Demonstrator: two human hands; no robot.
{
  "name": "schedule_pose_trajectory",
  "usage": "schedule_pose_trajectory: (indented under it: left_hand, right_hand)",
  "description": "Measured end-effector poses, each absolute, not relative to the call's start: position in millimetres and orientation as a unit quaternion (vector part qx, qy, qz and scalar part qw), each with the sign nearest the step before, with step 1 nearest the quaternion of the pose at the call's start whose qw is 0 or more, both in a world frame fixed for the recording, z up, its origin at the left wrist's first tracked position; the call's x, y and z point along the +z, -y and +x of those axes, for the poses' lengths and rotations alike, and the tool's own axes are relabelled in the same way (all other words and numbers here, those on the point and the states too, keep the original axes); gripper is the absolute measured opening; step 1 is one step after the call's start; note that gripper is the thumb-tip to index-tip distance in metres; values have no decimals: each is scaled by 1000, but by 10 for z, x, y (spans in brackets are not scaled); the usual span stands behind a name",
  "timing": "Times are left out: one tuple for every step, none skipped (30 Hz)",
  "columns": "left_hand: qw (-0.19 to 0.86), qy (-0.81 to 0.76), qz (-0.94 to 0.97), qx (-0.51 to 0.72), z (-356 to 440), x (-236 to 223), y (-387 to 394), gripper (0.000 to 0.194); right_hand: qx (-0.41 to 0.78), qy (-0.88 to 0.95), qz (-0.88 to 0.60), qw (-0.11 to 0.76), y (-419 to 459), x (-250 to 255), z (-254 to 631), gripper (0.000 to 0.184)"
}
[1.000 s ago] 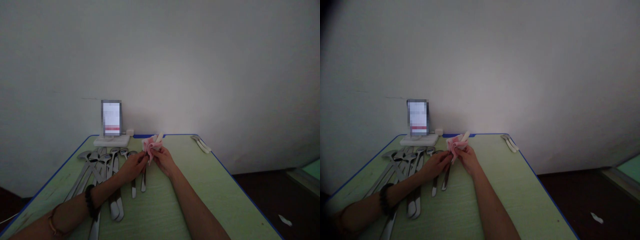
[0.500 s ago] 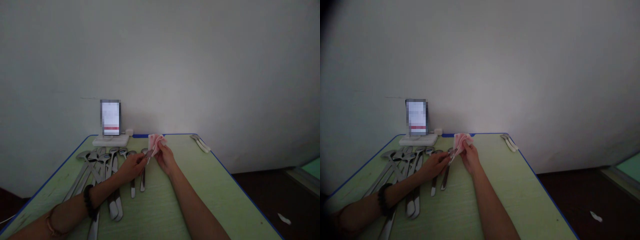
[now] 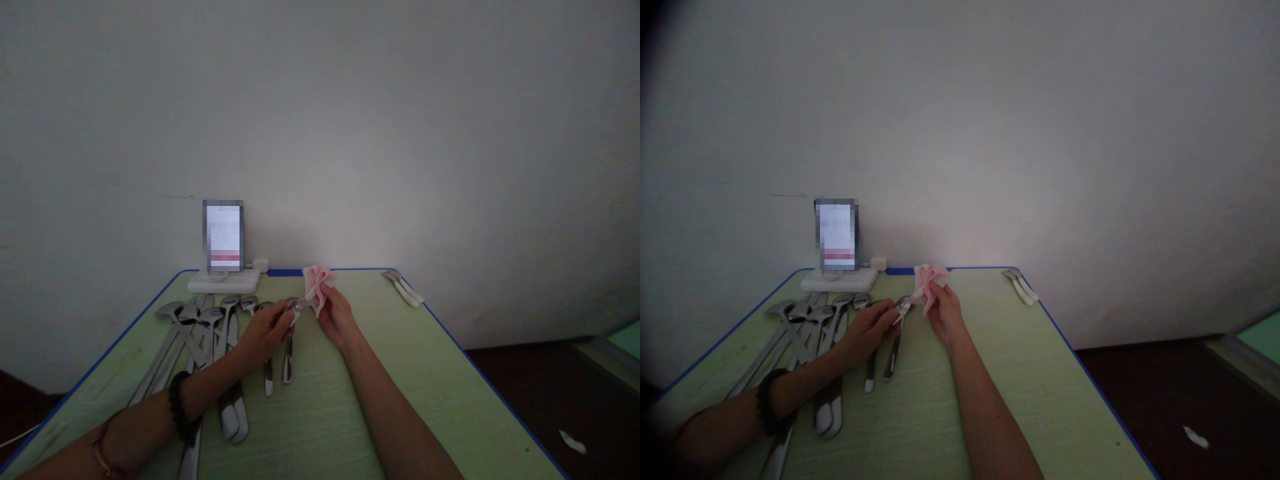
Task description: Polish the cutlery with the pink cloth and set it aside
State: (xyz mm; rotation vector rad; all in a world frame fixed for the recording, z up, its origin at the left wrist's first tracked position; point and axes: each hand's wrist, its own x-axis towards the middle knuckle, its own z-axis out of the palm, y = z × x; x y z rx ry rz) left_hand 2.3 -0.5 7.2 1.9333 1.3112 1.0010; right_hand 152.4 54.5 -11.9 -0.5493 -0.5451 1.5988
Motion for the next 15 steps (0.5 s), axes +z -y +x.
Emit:
schedule_pose_trajectory:
  left_hand:
    - [303, -493, 721, 380, 22, 71, 5, 31]
    - [312, -494, 717, 381, 22, 69, 4, 32]
    - [324, -494, 710, 383, 24, 67, 2, 32]
    - [339, -494, 700, 389, 27, 63, -2, 32]
    - [359, -494, 684, 399, 33, 59, -9, 31]
    - [381, -495, 662, 415, 38, 54, -18, 29]
    - [405, -493, 637, 433, 45, 48, -30, 27]
    - [429, -490, 612, 449, 50, 42, -44, 28]
    - [450, -486, 591, 460, 56, 36, -58, 30]
    - [465, -482, 578, 466, 60, 30, -72, 34]
    - [475, -478, 572, 467, 63, 24, -84, 37]
    - [479, -478, 572, 464, 65, 19, -93, 38]
    - [477, -480, 578, 458, 67, 16, -98, 37]
    - [468, -484, 588, 449, 67, 14, -100, 35]
    - [454, -489, 603, 438, 68, 14, -98, 32]
  right_hand:
    - [698, 243, -239, 629, -548, -122, 1523, 10]
    - [700, 246, -239, 627, -553, -122, 1524, 10]
    - [703, 247, -239, 623, -560, -121, 1526, 10]
    - [706, 247, -240, 618, -566, -118, 1529, 10]
    - [711, 247, -241, 613, -570, -114, 1531, 9]
    - [715, 250, -242, 607, -572, -107, 1532, 8]
    - [718, 254, -243, 601, -570, -99, 1531, 9]
    - [720, 259, -244, 596, -564, -90, 1528, 10]
    - [720, 266, -245, 592, -555, -81, 1523, 12]
    - [721, 274, -246, 587, -544, -71, 1517, 15]
    - [723, 283, -247, 581, -533, -63, 1511, 17]
    - [724, 289, -248, 576, -522, -56, 1505, 19]
    - [725, 293, -247, 573, -514, -50, 1500, 19]
    - [725, 295, -244, 573, -510, -47, 1498, 18]
    - [726, 295, -239, 574, -508, -45, 1497, 16]
